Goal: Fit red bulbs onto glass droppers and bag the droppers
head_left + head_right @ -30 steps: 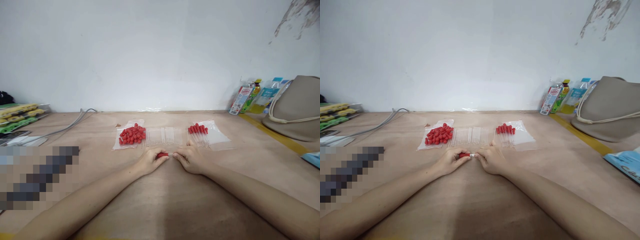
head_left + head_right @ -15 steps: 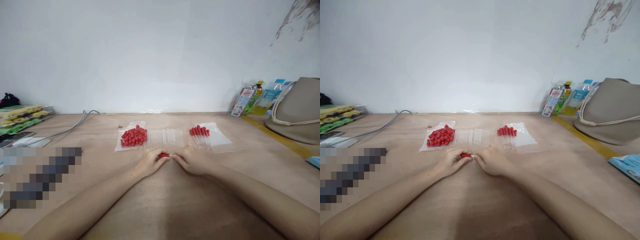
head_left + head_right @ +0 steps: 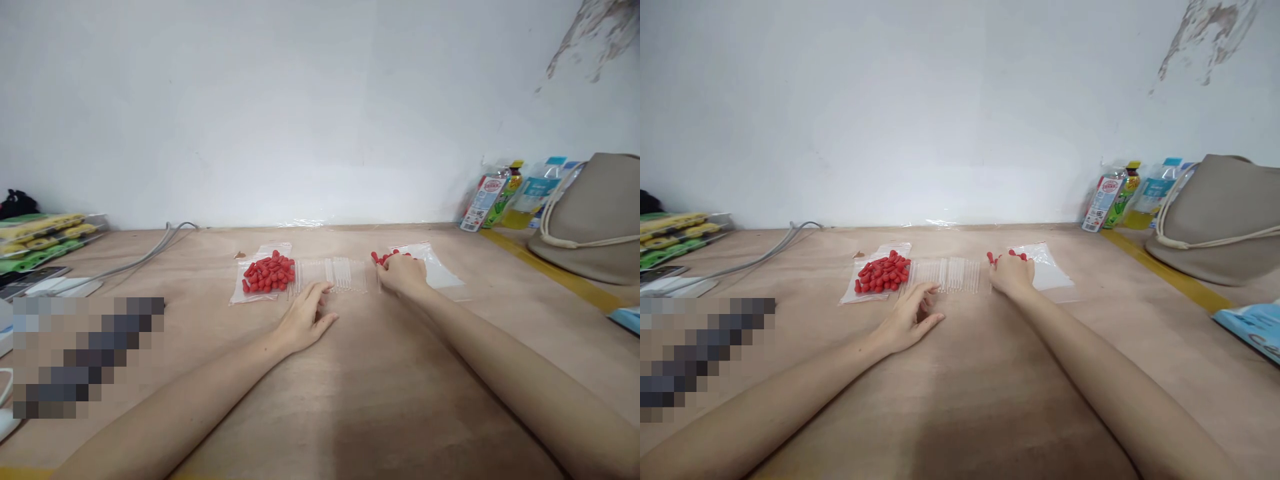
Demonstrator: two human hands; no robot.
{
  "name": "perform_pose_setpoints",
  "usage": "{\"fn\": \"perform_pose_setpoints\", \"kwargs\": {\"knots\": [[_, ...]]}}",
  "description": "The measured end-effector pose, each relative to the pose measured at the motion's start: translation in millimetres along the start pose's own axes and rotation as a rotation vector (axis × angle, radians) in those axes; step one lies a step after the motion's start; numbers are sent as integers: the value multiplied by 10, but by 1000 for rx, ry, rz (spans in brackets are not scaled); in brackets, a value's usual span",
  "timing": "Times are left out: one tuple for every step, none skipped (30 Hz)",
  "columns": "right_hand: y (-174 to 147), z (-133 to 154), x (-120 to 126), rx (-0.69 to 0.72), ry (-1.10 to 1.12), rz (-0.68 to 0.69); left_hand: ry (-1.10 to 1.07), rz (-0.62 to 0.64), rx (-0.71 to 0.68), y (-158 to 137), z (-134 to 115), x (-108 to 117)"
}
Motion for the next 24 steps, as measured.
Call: {"fn": "perform_pose_setpoints", "kwargs": {"knots": [[10, 20, -34, 17, -7, 1, -2, 3, -2, 0, 2, -4], [19, 38, -58, 35, -1, 2, -2, 7, -2, 0, 4, -8], [27, 49, -71, 46, 8, 2, -1, 10, -1, 1, 5, -10], [35, 50, -74, 46, 15, -1, 2, 13, 0, 1, 7, -12], [43, 42, -71, 37, 18, -6, 4, 16, 1, 2, 7, -13], [48, 28, -66, 23, 14, -11, 6, 20, 1, 2, 6, -13], [52, 13, -61, 9, 5, -14, 6, 22, 1, 3, 5, -14], [54, -1, -61, 0, -5, -15, 4, 23, 1, 3, 4, -14], [55, -13, -64, -5, -17, -15, 1, 24, 2, 4, 3, -15], [54, -22, -69, -8, -29, -15, -1, 24, 3, 3, 3, -16], [52, -29, -76, -9, -44, -17, -3, 25, 5, 3, 3, -18], [50, -34, -83, -11, -60, -19, -4, 25, 5, 3, 4, -20], [47, -38, -89, -11, -75, -20, -5, 26, 7, 3, 4, -22], [43, -39, -93, -11, -88, -23, -6, 28, 8, 3, 4, -26], [37, -39, -95, -11, -96, -24, -7, 30, 8, 3, 5, -28], [30, -33, -94, -4, -99, -26, -8, 31, 9, 4, 6, -29], [20, -20, -91, 11, -95, -30, -9, 31, 9, 5, 7, -29], [9, -3, -86, 29, -86, -34, -8, 33, 9, 7, 9, -28], [-2, 18, -83, 49, -74, -36, -6, 35, 7, 8, 9, -27], [-13, 39, -83, 65, -64, -33, -3, 37, 5, 9, 9, -24], [-21, 58, -89, 76, -58, -24, -2, 38, 4, 10, 9, -22], [-25, 73, -98, 79, -58, -13, 0, 41, 3, 9, 7, -20], [-25, 83, -110, 75, -61, 2, 2, 45, 5, 7, 4, -20], [-22, 89, -123, 68, -65, 16, 5, 48, 8, 4, -1, -22]]}}
Point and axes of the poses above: each hand's wrist, its own y-axis towards the middle knuckle, its own x-axis out of the back of the hand, z = x × y, the point moved 5 cm from there along y, towards the middle knuckle, and after that the axes turned 3 degrees about -x, right-handed, at the moved point
